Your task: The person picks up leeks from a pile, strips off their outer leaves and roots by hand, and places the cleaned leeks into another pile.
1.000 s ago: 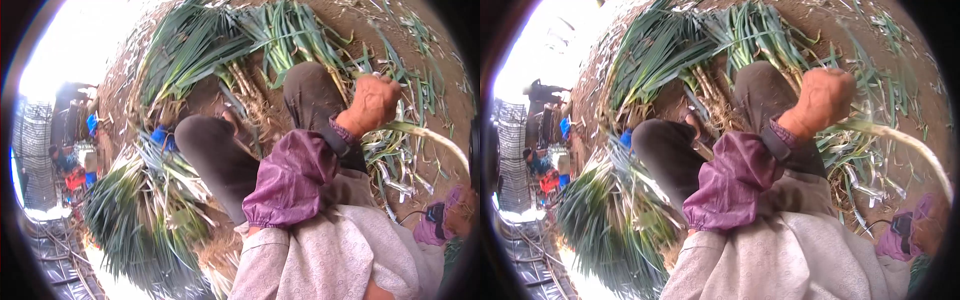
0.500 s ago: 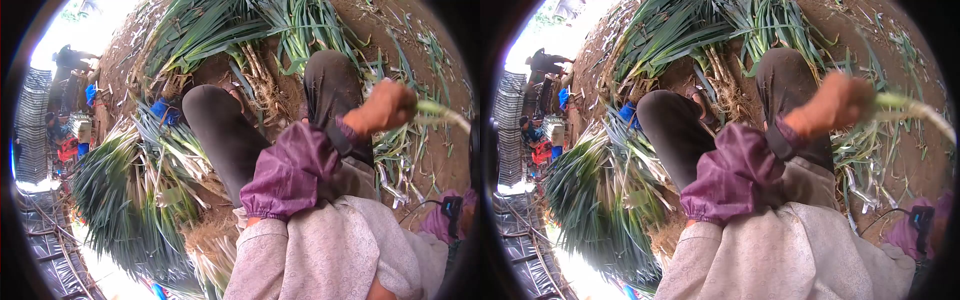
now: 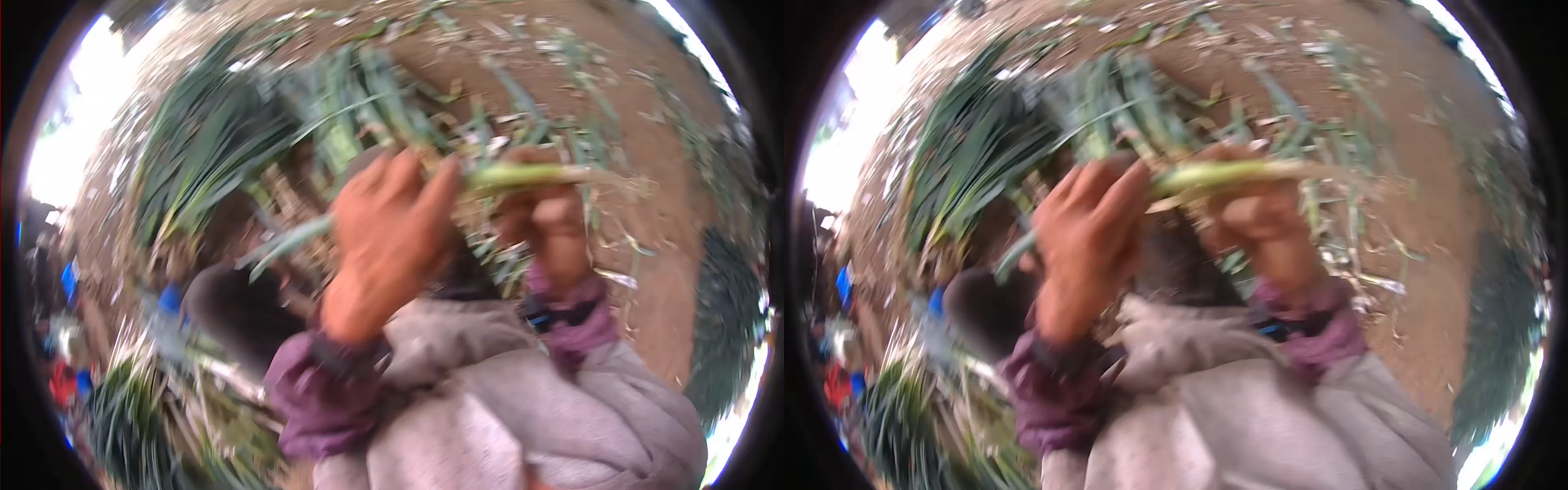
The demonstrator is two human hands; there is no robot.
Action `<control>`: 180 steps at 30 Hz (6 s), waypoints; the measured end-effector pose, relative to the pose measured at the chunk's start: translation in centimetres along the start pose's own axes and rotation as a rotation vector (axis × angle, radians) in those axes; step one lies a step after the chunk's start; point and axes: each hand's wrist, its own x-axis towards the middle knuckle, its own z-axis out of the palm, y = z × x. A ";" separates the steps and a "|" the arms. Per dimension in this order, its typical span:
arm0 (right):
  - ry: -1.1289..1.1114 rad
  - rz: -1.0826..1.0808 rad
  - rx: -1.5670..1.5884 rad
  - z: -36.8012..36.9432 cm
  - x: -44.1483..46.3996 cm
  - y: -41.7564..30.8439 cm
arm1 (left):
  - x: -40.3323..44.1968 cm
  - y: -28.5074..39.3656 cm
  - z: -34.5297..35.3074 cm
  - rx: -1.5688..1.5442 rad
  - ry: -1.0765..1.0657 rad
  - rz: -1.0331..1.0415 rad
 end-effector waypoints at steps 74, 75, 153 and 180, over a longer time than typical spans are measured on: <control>-0.006 -0.530 -0.974 1.5 2.9 7.3 | -6.4 1.5 4.4 -0.663 0.073 -0.710; 0.002 -0.549 -0.989 1.3 3.1 7.7 | -6.0 1.5 4.6 -0.696 0.129 -0.747; 0.002 -0.462 -1.122 -4.8 3.3 4.4 | -10.8 -4.3 -14.7 -0.171 -0.176 -0.836; -0.191 0.535 -0.018 -0.4 -0.3 5.8 | -14.3 -2.2 -5.7 -0.047 -0.356 -0.859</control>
